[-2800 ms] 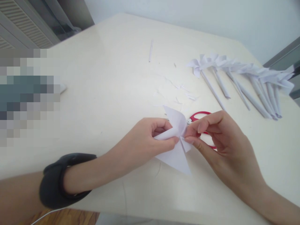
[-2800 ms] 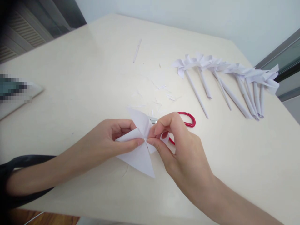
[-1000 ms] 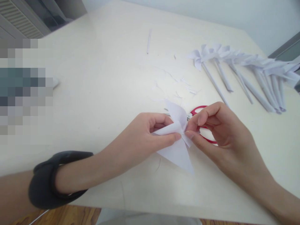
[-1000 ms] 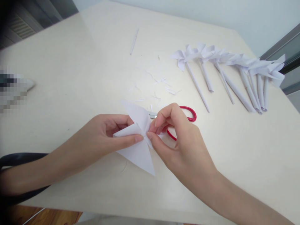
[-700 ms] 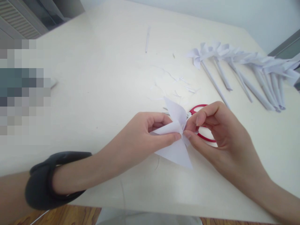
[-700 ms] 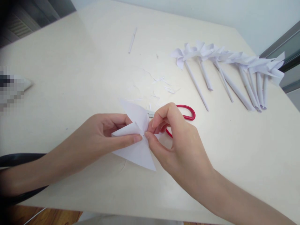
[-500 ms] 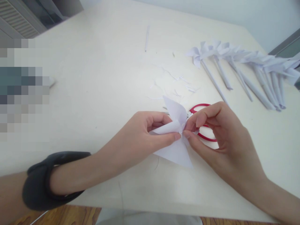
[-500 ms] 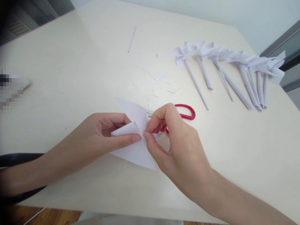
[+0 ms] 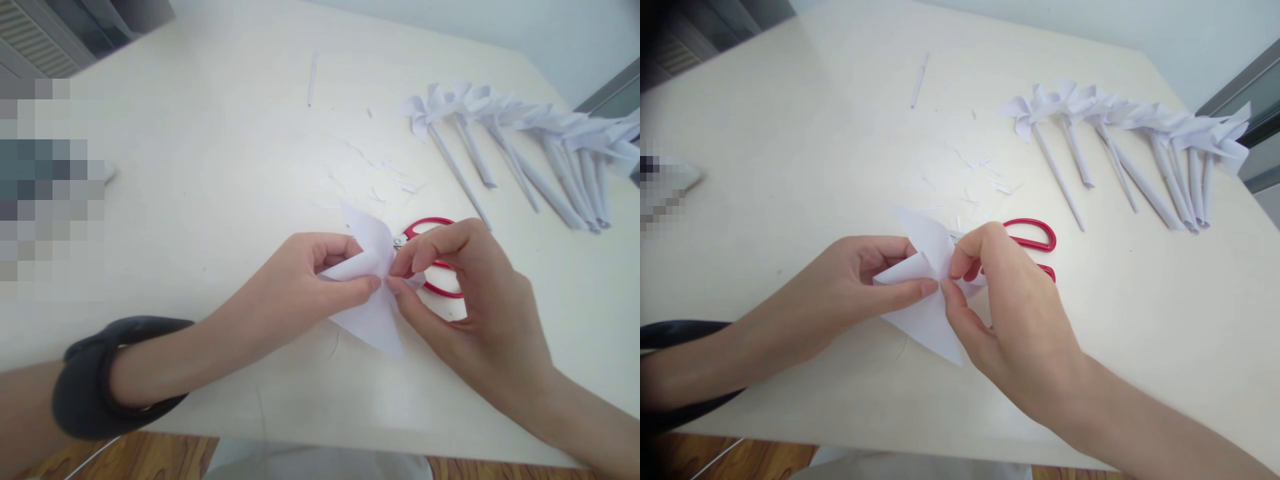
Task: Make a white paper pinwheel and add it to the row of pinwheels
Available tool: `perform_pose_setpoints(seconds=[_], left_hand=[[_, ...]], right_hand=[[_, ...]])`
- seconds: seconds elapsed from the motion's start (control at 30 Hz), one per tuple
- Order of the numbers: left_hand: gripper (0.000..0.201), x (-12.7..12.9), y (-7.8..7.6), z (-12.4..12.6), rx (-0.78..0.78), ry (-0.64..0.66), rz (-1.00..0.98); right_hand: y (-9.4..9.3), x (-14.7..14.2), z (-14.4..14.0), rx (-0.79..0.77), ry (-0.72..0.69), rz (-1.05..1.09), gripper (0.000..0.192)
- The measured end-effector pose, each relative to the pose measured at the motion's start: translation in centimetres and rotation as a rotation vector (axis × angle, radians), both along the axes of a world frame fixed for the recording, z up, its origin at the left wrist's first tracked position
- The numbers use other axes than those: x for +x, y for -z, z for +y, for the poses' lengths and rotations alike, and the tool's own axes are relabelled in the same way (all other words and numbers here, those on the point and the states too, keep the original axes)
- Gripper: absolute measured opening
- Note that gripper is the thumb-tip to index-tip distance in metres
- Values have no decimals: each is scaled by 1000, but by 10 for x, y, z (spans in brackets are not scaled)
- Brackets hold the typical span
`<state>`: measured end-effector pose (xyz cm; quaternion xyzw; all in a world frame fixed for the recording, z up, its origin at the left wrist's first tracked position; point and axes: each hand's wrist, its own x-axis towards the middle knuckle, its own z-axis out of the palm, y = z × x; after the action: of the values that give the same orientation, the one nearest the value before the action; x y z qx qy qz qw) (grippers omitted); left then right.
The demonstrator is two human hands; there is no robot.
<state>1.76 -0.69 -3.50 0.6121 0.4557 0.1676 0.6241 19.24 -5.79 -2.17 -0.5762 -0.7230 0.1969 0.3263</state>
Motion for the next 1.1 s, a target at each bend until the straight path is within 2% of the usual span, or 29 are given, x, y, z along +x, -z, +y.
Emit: perform_pose_setpoints(seconds=[0.2,0.37,0.57,0.73,0.93,1.1], left_hand=[[8,3,-8,1,-35,10,-20],[14,3,-8,2,0,26,39],[19,2,-2,0,52,3,-2],[18,1,-4,0,73,27,2],[17,2,-8,0,188,56,17],[14,2,-5,0,122,36,-3]], right_hand=[[4,2,1,-138,12,232,24],[3,3,1,-172,-2,312,25],[4,4,2,-158,-5,308,25],[7,5,2,-142,-10,297,25],[6,3,1,-112,10,225,25],[5,2,-2,-55,25,117,24]])
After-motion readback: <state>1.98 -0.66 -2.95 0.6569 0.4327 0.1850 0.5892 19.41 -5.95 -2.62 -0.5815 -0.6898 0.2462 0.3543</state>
